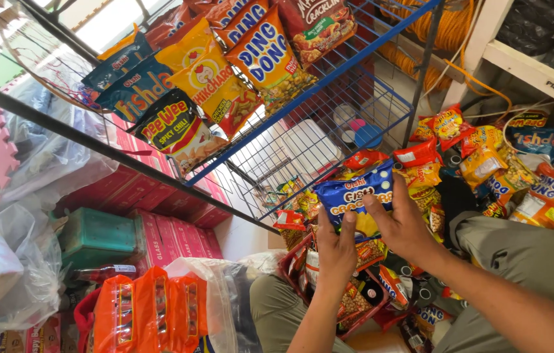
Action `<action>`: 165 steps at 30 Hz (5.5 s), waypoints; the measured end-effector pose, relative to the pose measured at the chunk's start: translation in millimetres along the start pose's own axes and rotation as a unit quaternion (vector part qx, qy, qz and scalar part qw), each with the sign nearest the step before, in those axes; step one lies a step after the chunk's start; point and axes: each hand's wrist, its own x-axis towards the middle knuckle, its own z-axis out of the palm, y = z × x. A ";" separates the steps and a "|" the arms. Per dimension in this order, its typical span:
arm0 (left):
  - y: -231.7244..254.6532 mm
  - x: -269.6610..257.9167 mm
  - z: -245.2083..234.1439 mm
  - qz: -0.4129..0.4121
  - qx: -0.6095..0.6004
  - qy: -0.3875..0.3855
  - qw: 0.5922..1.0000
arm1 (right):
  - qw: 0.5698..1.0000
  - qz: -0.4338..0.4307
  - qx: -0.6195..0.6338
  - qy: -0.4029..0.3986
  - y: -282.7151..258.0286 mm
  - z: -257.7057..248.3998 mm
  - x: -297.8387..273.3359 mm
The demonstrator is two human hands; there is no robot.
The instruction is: Restocking snack bags onto a wire shelf from a pile on the floor.
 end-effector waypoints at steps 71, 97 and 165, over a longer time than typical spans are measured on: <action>99.0 230.8 35.2 0.180 0.488 0.072 0.851 | 0.928 -0.264 -0.248 0.091 -44.8 -37.6 261.2; -118.4 25.1 -100.4 0.059 0.455 -0.098 0.883 | 0.949 -0.023 -0.146 0.279 295.3 -61.2 119.0; -287.6 -116.3 -167.5 -0.174 0.473 -0.317 0.803 | 0.759 0.159 -0.598 -0.203 221.4 -235.7 109.8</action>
